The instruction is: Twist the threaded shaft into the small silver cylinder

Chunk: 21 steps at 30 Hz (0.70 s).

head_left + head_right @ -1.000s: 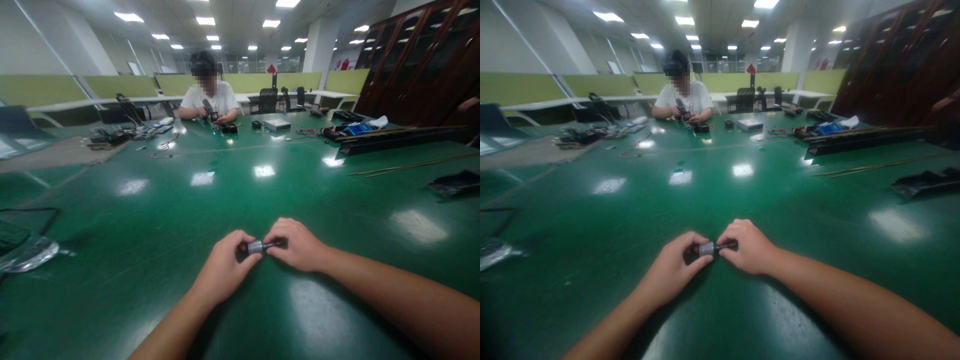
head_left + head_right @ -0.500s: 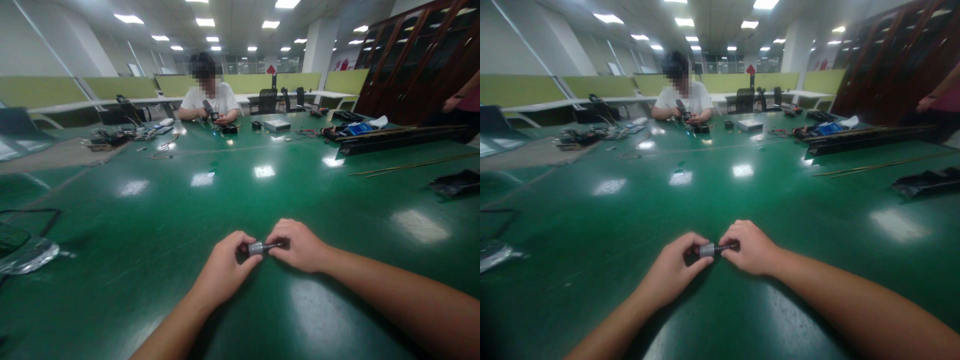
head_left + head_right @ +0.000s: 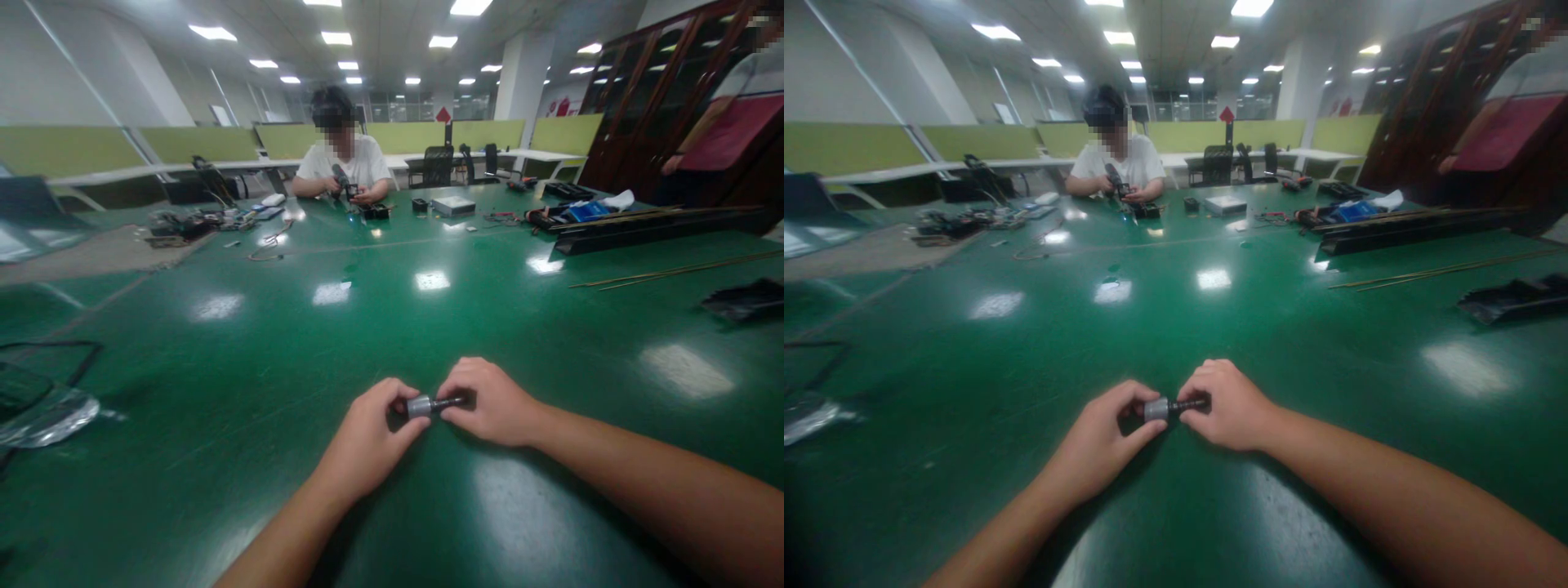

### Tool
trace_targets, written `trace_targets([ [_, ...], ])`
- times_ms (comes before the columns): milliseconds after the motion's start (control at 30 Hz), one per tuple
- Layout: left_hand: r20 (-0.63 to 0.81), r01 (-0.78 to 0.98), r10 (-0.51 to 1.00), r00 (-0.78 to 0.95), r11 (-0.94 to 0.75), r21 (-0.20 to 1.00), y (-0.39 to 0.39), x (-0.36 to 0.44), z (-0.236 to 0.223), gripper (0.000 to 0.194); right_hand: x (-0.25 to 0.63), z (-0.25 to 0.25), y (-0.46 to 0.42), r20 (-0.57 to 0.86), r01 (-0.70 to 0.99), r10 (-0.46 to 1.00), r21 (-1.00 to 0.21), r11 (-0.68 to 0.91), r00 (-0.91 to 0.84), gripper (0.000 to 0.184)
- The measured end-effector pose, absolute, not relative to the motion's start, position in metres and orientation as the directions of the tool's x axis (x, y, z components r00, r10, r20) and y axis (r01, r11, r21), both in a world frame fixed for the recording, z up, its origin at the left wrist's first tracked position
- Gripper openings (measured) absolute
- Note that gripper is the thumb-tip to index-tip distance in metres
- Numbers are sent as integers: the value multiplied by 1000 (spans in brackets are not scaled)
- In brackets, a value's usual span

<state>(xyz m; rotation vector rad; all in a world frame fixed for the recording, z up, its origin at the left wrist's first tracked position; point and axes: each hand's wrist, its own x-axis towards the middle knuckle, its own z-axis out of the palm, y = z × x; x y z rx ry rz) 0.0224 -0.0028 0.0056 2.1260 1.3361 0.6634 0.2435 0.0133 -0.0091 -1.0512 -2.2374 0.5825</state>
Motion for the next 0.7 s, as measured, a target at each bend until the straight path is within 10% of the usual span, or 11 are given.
trace_targets([
  [700,108,652,919,378,-347,674,-2,21,5,14,246,-8,13,335,597,815,-559,575,-472,8],
])
